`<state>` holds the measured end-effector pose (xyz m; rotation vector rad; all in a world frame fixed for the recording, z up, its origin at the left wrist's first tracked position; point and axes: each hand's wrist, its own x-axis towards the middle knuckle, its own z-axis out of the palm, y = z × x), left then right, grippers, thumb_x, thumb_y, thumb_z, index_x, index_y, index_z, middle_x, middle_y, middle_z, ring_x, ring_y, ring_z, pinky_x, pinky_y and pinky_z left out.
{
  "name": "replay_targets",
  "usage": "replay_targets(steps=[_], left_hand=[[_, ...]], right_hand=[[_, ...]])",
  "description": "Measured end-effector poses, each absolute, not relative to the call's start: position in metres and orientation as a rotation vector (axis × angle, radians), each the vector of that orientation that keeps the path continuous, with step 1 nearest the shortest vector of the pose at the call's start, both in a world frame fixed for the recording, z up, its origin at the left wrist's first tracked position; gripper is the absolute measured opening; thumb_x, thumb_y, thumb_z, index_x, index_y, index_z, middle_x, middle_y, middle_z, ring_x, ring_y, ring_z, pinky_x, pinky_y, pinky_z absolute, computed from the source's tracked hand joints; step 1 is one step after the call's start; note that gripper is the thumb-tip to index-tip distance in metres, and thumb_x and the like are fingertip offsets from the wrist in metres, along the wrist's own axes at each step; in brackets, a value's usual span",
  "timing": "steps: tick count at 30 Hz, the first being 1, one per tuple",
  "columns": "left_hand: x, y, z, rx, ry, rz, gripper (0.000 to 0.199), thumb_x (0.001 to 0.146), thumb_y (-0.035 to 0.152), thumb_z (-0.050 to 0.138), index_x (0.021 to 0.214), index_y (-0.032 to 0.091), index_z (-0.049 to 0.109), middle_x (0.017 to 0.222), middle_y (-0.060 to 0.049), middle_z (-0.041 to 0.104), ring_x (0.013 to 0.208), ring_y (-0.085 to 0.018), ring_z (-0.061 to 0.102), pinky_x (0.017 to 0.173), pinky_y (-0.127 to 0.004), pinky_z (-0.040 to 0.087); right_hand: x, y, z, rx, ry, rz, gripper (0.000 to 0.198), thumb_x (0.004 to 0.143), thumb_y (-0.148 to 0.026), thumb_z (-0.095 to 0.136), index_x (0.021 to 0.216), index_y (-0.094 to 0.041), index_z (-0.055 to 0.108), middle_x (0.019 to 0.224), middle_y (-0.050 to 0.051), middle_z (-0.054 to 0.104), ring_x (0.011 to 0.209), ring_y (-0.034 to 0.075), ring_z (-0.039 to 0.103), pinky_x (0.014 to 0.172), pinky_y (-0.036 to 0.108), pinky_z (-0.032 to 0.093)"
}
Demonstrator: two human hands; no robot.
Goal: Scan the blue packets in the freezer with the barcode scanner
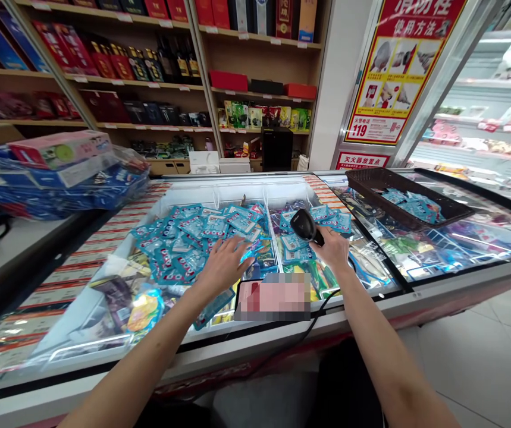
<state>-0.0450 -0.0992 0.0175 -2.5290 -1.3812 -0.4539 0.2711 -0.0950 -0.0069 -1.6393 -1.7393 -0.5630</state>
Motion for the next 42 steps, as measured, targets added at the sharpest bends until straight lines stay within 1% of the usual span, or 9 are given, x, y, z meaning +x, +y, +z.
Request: replay_targets(steps=[4,8,15,18,22,27,31,37,42], left_hand=[[-0.068,-0.121,0.004,-2.440,-1.291,-0.447,0.050,0.091,0.048,0.037,0.136,0.027,0.043,0.148,-0.009,0.037,0.140,-0.028,0.026,0.113,-0.057,0.012],[-0.070,-0.102,0.007,-2.407,-1.178,-0.515,0.049,0.091,0.042,0.042,0.138,0.028,0.040,0.147,-0.009,0.039,0.140,-0.027,0.025,0.114,-0.059,0.006],[-0.055,-0.055,0.020,-2.396,-1.100,-0.520,0.035,0.093,0.038,0.039,0.119,0.026,0.058,0.118,-0.009,0.063,0.113,-0.025,0.054,0.105,-0.050,0.028],[-0.050,-0.049,0.023,-2.443,-1.095,-0.434,0.036,0.094,0.039,0.034,0.106,0.023,0.064,0.104,-0.009,0.067,0.099,-0.023,0.058,0.094,-0.045,0.036],[-0.041,-0.048,0.029,-2.443,-1.190,-0.426,0.041,0.093,0.044,0.032,0.093,0.021,0.067,0.095,-0.010,0.066,0.095,-0.025,0.058,0.090,-0.045,0.037],[-0.020,-0.043,0.032,-2.527,-1.262,-0.601,0.035,0.092,0.041,0.037,0.107,0.024,0.064,0.108,-0.010,0.065,0.107,-0.026,0.055,0.094,-0.046,0.037],[0.003,-0.035,0.028,-2.862,-1.099,-0.693,0.036,0.093,0.040,0.036,0.117,0.026,0.059,0.119,-0.005,0.063,0.111,-0.020,0.055,0.093,-0.038,0.041],[0.042,-0.025,0.019,-3.003,-1.142,-0.732,0.045,0.091,0.052,0.034,0.108,0.024,0.065,0.108,-0.005,0.067,0.102,-0.020,0.058,0.091,-0.035,0.043],[0.057,-0.019,0.009,-2.805,-1.339,-0.606,0.049,0.080,0.062,0.049,0.111,0.026,0.064,0.110,-0.007,0.062,0.104,-0.025,0.054,0.087,-0.038,0.043]], right_hand=[[0.270,-0.097,-0.008,-1.610,-1.802,-0.561,0.036,0.081,-0.037,0.055,0.111,-0.021,0.063,0.092,0.005,0.067,0.077,0.017,0.059,0.064,0.025,0.034],[0.270,-0.100,-0.006,-1.590,-1.826,-0.569,0.034,0.082,-0.037,0.054,0.111,-0.022,0.062,0.092,0.004,0.067,0.078,0.017,0.059,0.064,0.025,0.034],[0.272,-0.105,0.000,-1.592,-1.902,-0.548,0.033,0.082,-0.035,0.055,0.110,-0.022,0.063,0.092,0.003,0.068,0.077,0.016,0.059,0.064,0.025,0.034],[0.275,-0.100,-0.001,-1.607,-1.879,-0.541,0.032,0.080,-0.035,0.056,0.108,-0.022,0.063,0.090,0.003,0.068,0.076,0.017,0.060,0.063,0.025,0.033],[0.281,-0.093,0.004,-1.642,-1.863,-0.535,0.031,0.082,-0.038,0.055,0.108,-0.022,0.062,0.091,0.004,0.068,0.075,0.018,0.061,0.063,0.025,0.034],[0.290,-0.086,0.008,-1.685,-1.848,-0.534,0.030,0.081,-0.036,0.057,0.106,-0.021,0.061,0.092,0.005,0.068,0.075,0.019,0.061,0.062,0.026,0.034],[0.293,-0.086,-0.001,-1.675,-1.783,-0.536,0.035,0.081,-0.039,0.058,0.110,-0.020,0.061,0.092,0.006,0.068,0.076,0.019,0.061,0.063,0.026,0.035],[0.292,-0.090,-0.007,-1.596,-1.907,-0.530,0.031,0.079,-0.035,0.056,0.108,-0.022,0.063,0.087,0.002,0.067,0.076,0.017,0.060,0.064,0.025,0.035],[0.294,-0.092,-0.007,-1.573,-1.883,-0.547,0.031,0.080,-0.034,0.056,0.107,-0.021,0.063,0.090,0.003,0.068,0.077,0.017,0.060,0.065,0.025,0.035]])
